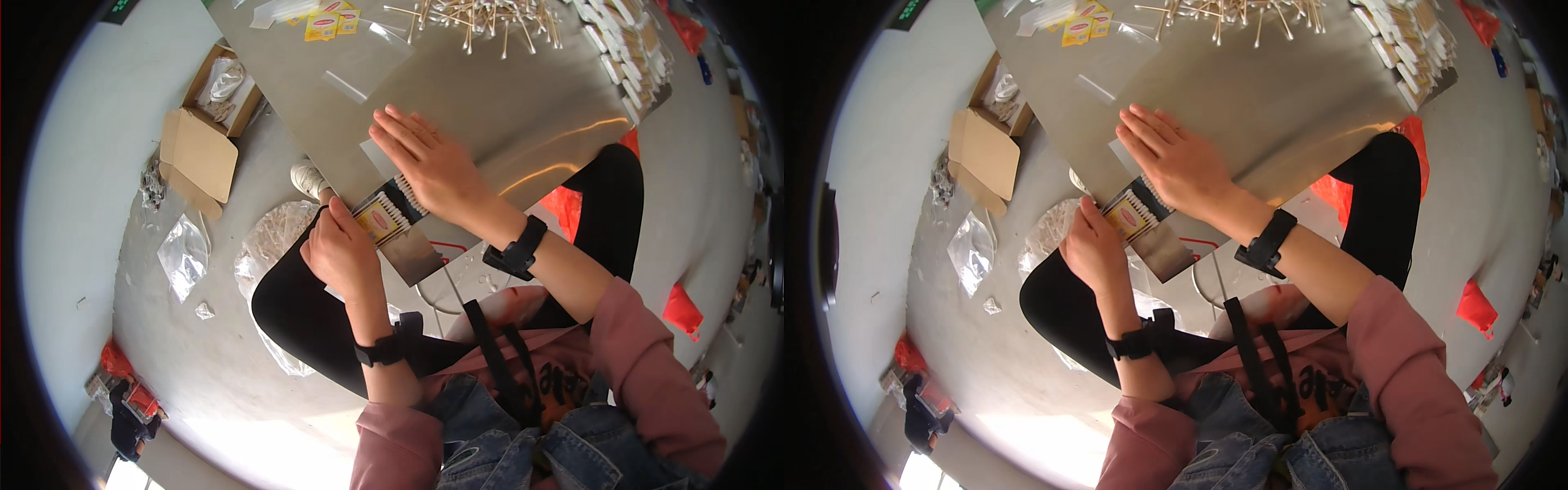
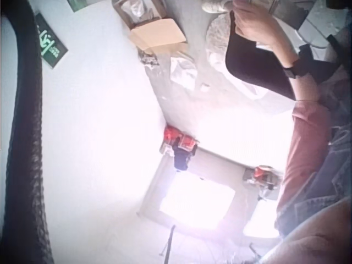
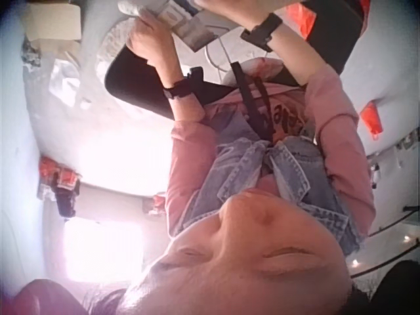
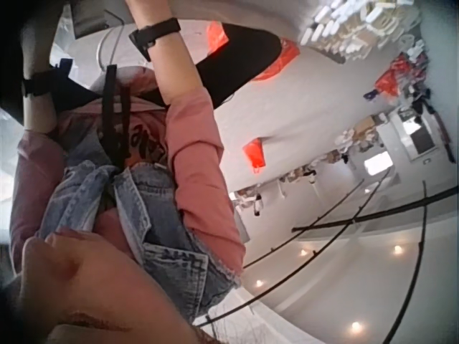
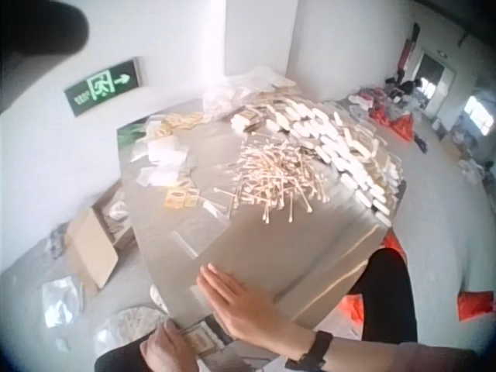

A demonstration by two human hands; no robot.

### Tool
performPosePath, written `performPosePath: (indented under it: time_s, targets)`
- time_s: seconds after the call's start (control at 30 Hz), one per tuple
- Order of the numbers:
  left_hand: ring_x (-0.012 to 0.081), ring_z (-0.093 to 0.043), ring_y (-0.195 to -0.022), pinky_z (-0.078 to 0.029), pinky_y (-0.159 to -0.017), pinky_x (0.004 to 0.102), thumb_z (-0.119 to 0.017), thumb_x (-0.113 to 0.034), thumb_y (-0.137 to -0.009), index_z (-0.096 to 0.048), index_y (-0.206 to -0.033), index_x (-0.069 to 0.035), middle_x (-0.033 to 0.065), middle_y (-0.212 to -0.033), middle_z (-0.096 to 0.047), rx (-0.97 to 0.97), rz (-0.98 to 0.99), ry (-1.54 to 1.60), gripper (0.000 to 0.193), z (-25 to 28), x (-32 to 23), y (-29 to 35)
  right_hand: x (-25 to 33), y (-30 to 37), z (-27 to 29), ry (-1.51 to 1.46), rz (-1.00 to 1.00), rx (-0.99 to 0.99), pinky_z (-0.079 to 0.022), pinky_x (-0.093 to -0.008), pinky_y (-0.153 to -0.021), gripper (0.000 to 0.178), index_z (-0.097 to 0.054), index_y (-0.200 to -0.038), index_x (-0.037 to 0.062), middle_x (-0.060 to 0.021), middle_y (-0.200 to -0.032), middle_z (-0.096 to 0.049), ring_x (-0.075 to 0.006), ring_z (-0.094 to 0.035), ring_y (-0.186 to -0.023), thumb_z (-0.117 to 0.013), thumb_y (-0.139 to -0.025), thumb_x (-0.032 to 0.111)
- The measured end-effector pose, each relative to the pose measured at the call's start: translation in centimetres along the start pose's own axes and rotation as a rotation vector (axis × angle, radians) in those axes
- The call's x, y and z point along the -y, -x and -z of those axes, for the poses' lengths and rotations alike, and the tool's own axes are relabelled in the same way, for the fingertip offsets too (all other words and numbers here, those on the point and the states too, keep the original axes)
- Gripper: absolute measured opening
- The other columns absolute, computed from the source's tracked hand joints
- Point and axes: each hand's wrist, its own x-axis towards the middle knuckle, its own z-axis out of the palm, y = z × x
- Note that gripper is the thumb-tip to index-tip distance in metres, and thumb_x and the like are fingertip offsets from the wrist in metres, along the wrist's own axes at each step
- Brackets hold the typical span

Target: Placing cotton swabs into small plastic bags.

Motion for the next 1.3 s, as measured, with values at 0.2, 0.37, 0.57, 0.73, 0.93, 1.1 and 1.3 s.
performPosePath:
  time_s: [0.2,0.37,0.57,0.73,0.93,1.1,1.3]
  targets:
    - [0.038,-0.062,-0.059,-0.046,-0.051,0.0456,-0.047,-0.028,-0.107,-0.067,-0.077,0.0,0.0183,-0.067,-0.064,0.014,0.175,0.241,0.045,-1.2,-0.9,0.1,0.5,-0.4,-0.6,0.09,0.027,-0.036,-0.038,-0.0443,-0.118,0.048,-0.054,-0.136,-0.004,-0.02,-0.148,-0.05,-0.0323,-0.043,-0.143,-0.058,-0.089,0.005]
    - [0.0388,-0.061,-0.059,-0.046,-0.053,0.0456,-0.046,-0.029,-0.108,-0.067,-0.081,0.001,0.02,-0.068,-0.064,0.037,0.227,0.384,0.045,-1.4,-0.8,0.2,1.1,-0.6,-0.5,0.077,0.043,-0.01,-0.038,-0.0447,-0.117,0.05,-0.053,-0.137,-0.0043,-0.0188,-0.148,-0.05,-0.032,-0.043,-0.143,-0.059,-0.089,0.005]
    - [0.0387,-0.06,-0.058,-0.045,-0.053,0.0445,-0.045,-0.028,-0.108,-0.065,-0.08,0.002,0.0204,-0.067,-0.063,0.038,0.245,0.509,0.045,-1.9,-0.4,0.4,1.6,-0.6,-0.7,0.05,0.032,0.005,-0.039,-0.0449,-0.117,0.05,-0.052,-0.139,-0.0041,-0.0176,-0.149,-0.049,-0.0314,-0.042,-0.143,-0.058,-0.09,0.005]
    - [0.0385,-0.06,-0.059,-0.045,-0.053,0.0445,-0.047,-0.027,-0.108,-0.064,-0.079,0.001,0.0195,-0.067,-0.063,0.008,0.22,0.484,0.044,-1.8,-0.9,0.4,2.5,-0.5,-1.0,-0.028,-0.009,0.029,-0.037,-0.0456,-0.119,0.052,-0.048,-0.145,0.0002,-0.0144,-0.154,-0.045,-0.0321,-0.039,-0.146,-0.05,-0.092,0.0]
    - [0.0383,-0.06,-0.059,-0.046,-0.052,0.0446,-0.049,-0.025,-0.107,-0.063,-0.077,0.0,0.0184,-0.068,-0.063,-0.007,0.193,0.413,0.042,-1.5,-0.9,0.2,2.7,-0.7,-1.0,-0.037,-0.007,0.028,-0.037,-0.0438,-0.119,0.048,-0.049,-0.143,-0.0007,-0.0139,-0.151,-0.048,-0.0298,-0.04,-0.145,-0.05,-0.095,0.006]
    - [0.0368,-0.061,-0.058,-0.047,-0.052,0.0441,-0.051,-0.025,-0.106,-0.062,-0.075,-0.001,0.0164,-0.068,-0.064,0.003,0.203,0.372,0.041,-1.4,-1.0,0.3,3.1,-0.7,-1.1,-0.102,-0.027,0.056,-0.034,-0.0435,-0.121,0.053,-0.045,-0.147,0.0017,-0.0124,-0.153,-0.046,-0.0298,-0.037,-0.147,-0.049,-0.094,0.002]
    - [0.0399,-0.064,-0.064,-0.048,-0.057,0.0469,-0.046,-0.033,-0.107,-0.068,-0.082,-0.003,0.0186,-0.071,-0.067,0.063,0.245,0.319,0.044,-1.1,-1.0,0.4,4.2,-0.8,-1.0,-0.219,-0.045,0.032,-0.036,-0.0433,-0.12,0.054,-0.046,-0.145,0.0015,-0.0134,-0.151,-0.048,-0.031,-0.039,-0.146,-0.054,-0.092,0.002]
